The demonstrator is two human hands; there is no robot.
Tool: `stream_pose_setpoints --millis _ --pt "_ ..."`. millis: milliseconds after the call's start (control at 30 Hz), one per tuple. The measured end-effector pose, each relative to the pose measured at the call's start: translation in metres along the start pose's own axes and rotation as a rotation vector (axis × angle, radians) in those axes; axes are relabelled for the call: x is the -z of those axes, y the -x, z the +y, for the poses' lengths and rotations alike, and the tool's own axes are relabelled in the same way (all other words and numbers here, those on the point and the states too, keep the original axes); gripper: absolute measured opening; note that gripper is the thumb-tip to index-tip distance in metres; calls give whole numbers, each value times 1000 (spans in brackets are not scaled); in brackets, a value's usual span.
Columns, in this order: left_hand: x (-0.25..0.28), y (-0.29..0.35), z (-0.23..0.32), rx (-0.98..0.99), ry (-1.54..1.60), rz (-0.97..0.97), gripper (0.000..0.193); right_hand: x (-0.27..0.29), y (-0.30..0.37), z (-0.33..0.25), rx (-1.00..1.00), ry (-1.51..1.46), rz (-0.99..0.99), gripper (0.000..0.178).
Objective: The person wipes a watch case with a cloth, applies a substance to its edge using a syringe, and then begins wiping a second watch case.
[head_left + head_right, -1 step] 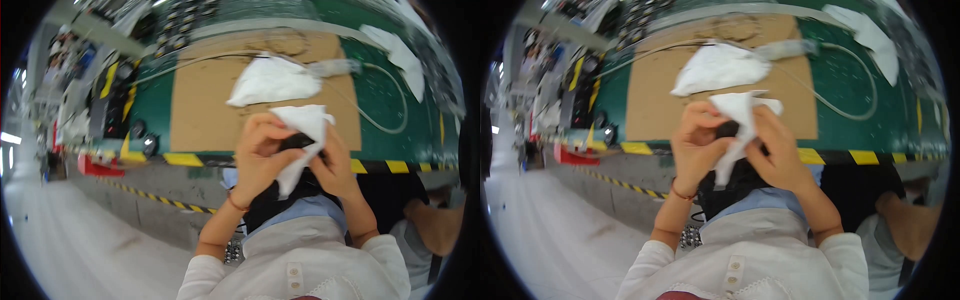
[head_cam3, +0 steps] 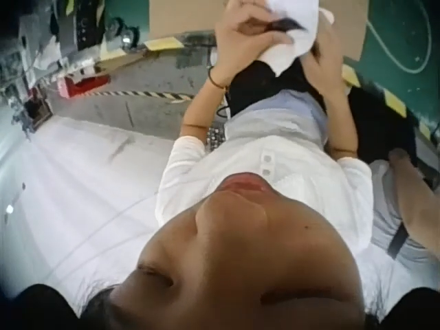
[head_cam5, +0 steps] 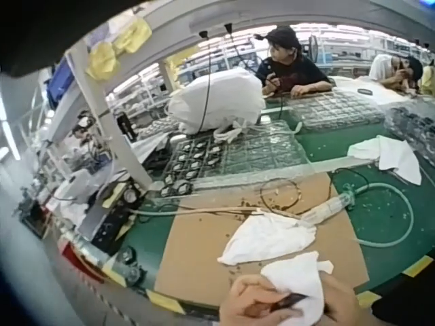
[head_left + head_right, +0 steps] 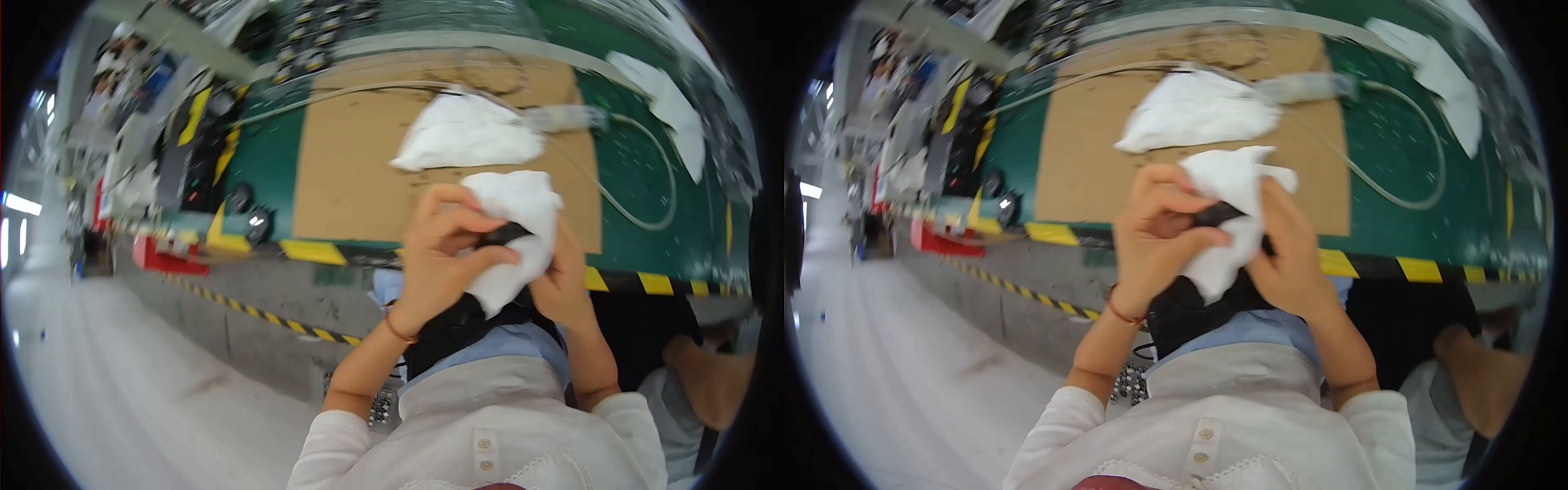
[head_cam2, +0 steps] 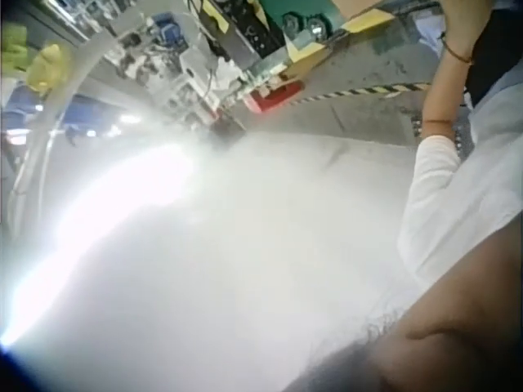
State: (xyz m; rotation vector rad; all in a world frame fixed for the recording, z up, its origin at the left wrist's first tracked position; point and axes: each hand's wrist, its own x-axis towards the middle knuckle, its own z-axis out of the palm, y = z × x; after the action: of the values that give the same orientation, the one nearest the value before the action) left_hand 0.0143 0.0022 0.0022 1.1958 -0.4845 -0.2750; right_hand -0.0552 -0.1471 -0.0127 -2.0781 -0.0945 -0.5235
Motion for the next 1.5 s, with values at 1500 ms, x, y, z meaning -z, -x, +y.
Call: stream_pose_setpoints --millis 1500 --pt "230 -31 121 270 -1765 363 66 1 -15 -12 -25 -213 -5 26"
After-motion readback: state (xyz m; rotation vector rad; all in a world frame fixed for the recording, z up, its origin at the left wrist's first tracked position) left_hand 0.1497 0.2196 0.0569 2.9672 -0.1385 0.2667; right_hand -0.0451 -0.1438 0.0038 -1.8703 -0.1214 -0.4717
